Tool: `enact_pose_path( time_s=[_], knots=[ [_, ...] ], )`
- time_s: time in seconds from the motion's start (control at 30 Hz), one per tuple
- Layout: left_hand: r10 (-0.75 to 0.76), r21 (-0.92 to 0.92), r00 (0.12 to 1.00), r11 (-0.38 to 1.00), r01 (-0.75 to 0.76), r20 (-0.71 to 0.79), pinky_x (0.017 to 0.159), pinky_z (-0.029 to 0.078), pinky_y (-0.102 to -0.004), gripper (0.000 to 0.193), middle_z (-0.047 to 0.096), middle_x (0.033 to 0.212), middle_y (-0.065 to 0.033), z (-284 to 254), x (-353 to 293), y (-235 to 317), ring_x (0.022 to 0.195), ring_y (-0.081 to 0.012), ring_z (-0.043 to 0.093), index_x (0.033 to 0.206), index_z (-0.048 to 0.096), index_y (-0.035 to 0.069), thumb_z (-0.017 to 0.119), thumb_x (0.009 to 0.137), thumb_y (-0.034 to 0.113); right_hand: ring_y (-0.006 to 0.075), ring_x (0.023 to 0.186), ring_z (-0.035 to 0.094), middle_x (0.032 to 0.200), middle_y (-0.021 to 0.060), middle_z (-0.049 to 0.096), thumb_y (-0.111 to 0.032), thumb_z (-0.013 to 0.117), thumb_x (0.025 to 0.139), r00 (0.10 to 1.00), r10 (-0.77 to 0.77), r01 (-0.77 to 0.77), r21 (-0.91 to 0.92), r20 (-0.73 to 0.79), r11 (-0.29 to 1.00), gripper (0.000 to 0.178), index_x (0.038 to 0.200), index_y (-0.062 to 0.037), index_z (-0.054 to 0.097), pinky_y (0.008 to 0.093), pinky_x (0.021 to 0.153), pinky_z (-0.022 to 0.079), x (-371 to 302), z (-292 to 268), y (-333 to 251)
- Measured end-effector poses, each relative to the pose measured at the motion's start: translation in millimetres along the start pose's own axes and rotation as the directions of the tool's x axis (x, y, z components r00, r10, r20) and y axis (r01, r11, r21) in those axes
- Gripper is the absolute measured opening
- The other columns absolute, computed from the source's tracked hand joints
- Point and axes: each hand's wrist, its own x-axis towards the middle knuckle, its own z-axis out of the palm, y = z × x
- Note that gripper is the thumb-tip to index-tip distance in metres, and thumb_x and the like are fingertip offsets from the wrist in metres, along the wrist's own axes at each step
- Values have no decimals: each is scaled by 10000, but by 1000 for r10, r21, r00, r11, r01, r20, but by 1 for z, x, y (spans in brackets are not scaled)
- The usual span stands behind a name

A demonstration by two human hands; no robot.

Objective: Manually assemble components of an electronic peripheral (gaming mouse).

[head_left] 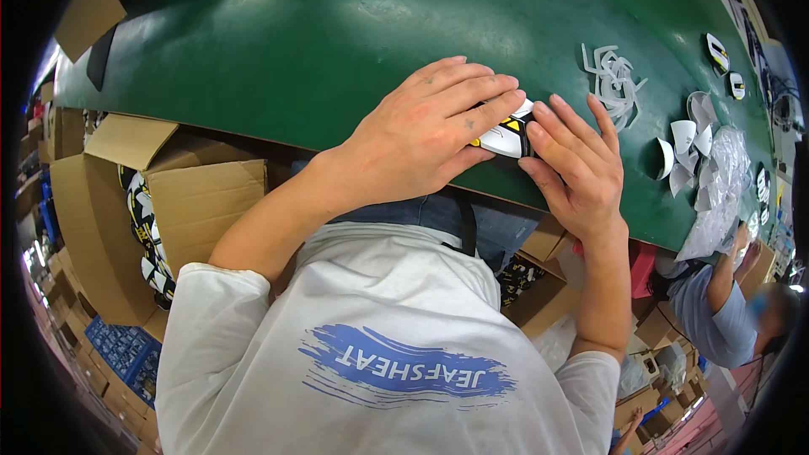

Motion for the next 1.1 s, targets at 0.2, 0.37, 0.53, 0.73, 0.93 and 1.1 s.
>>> enact_pose_path(
  time_s=[0.2, 0.37, 0.53, 0.73, 0.93, 1.1],
  knots=[
    [-8, -2, 1000, 1000, 8, 17, 1314, 462, -575, 762, 670, 1636, -122, 0, -1, 1, 1492, -354, 630, 1622, 657, 81, 907, 905, 151, 324, 1406, 749, 1464, 52, 820, -288, 951, 922, 998, -15, 17, -28, 62, 999, 522, 1412, -186, 805, 598, 1326, 412, -3, -7, -2],
    [-4, -10, 999, 1000, 4, 34, 1329, 445, -581, 768, 665, 1647, -115, -2, -1, -7, 1500, -350, 626, 1633, 652, 94, 908, 913, 171, 315, 1511, 664, 1610, 34, 728, -273, 936, 892, 961, 19, -9, -38, 276, 999, 627, 1494, -191, 780, 606, 1336, 403, 2, -22, -6],
    [4, -32, 999, 999, -2, 47, 1322, 459, -583, 794, 664, 1652, -125, -4, 7, -3, 1491, -361, 635, 1628, 658, 93, 922, 882, 153, 302, 1510, 656, 1617, 15, 717, -229, 909, 909, 944, -75, 115, -109, 321, 987, 614, 1508, -189, 774, 615, 1338, 404, -4, -37, -1],
    [31, -36, 999, 999, -31, 12, 1311, 485, -560, 760, 684, 1620, -148, -3, 7, -2, 1486, -381, 646, 1596, 684, 74, 919, 874, 118, 298, 1314, 764, 1486, 69, 795, -61, 767, 919, 923, -33, 130, -227, 384, 965, 493, 1406, -104, 825, 654, 1345, 395, 27, -60, -33],
    [23, -41, 998, 999, -21, 63, 1321, 474, -559, 766, 677, 1629, -160, -2, 7, 2, 1493, -399, 643, 1608, 666, 60, 911, 883, 90, 301, 1408, 714, 1671, 49, 669, -121, 700, 978, 908, -17, 123, -228, 419, 966, 672, 1648, -140, 651, 638, 1380, 330, -3, -55, -24],
    [2, -14, 997, 1000, -1, 79, 1346, 442, -559, 799, 665, 1649, -152, -10, 8, 5, 1527, -396, 618, 1631, 647, 72, 910, 877, 64, 275, 1518, 638, 1744, 25, 592, -152, 715, 999, 937, -78, 181, -280, 341, 943, 746, 1726, -188, 555, 615, 1393, 320, -14, -44, -17]
  ],
)
